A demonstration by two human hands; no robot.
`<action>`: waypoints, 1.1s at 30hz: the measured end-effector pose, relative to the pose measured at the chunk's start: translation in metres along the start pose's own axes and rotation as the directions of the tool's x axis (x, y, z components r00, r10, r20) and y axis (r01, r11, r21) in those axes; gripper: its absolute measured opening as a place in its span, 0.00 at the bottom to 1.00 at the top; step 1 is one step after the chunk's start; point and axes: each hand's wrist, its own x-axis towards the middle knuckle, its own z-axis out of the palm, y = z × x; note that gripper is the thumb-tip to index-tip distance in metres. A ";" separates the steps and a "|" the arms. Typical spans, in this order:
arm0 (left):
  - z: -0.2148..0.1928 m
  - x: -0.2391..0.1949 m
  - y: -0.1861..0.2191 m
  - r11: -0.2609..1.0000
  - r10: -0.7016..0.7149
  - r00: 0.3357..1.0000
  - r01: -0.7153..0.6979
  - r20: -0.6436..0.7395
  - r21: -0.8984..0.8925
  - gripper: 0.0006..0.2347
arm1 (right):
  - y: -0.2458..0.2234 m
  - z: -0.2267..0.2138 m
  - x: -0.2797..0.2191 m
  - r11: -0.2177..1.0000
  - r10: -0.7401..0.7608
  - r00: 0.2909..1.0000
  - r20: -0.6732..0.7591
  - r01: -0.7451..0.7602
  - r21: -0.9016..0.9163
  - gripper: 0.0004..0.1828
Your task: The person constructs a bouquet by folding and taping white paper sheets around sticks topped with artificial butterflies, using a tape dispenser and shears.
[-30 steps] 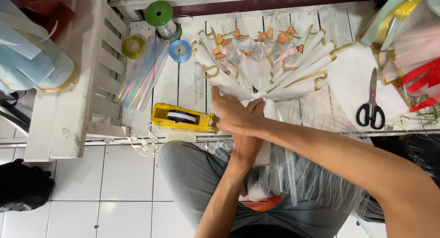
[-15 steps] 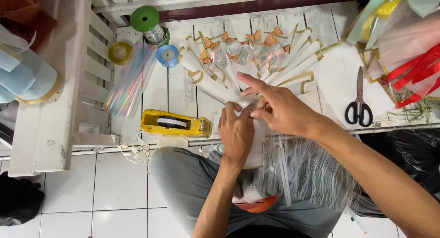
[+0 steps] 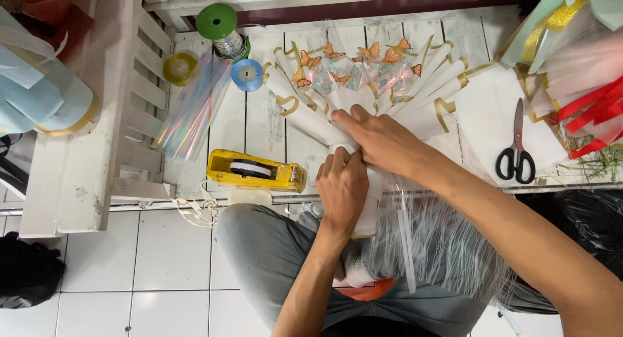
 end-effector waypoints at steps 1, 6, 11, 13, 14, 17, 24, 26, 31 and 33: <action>0.001 -0.001 0.000 1.000 -0.004 1.000 0.004 -0.010 0.015 0.08 | -0.004 -0.001 0.000 0.999 0.011 1.000 0.010 -0.011 -0.051 0.36; -0.005 0.005 0.004 1.000 -0.008 1.000 0.008 -0.026 0.005 0.09 | 0.004 0.007 0.004 0.992 0.055 0.998 0.010 -0.054 -0.116 0.38; -0.002 0.004 0.005 1.000 0.008 1.000 -0.008 0.010 0.014 0.05 | 0.032 0.036 -0.004 0.939 0.039 0.969 -0.244 -0.119 -0.322 0.31; -0.009 0.006 0.008 1.000 0.012 1.000 -0.012 0.010 0.025 0.05 | 0.031 0.040 -0.015 0.881 -0.066 0.933 -0.354 -0.112 -0.459 0.22; -0.013 0.008 0.009 0.999 0.018 1.000 -0.018 0.010 0.037 0.06 | 0.031 0.042 -0.020 0.801 -0.184 0.877 -0.444 -0.128 -0.585 0.14; -0.022 0.013 0.010 1.000 0.012 0.998 -0.012 0.055 0.001 0.04 | 0.007 0.018 -0.055 0.993 -0.054 0.892 -0.449 0.003 -0.114 0.05; -0.013 0.010 0.008 1.000 0.018 0.993 -0.019 0.113 0.008 0.03 | 0.046 0.065 -0.122 0.741 0.345 0.896 -0.279 -0.077 0.667 0.07; -0.013 0.012 0.009 1.000 0.008 0.994 -0.010 0.105 0.019 0.03 | 0.044 0.050 -0.123 0.501 0.422 0.893 -0.157 -0.085 0.861 0.07; -0.015 0.012 0.007 0.998 -0.049 0.988 0.056 0.145 -0.042 0.02 | 0.106 0.087 -0.096 0.257 0.385 0.923 -0.002 -0.106 0.961 0.20; -0.015 0.011 0.006 0.993 -0.074 0.985 0.087 0.156 -0.078 0.02 | 0.116 0.090 -0.085 0.207 0.358 0.932 0.059 -0.141 0.968 0.18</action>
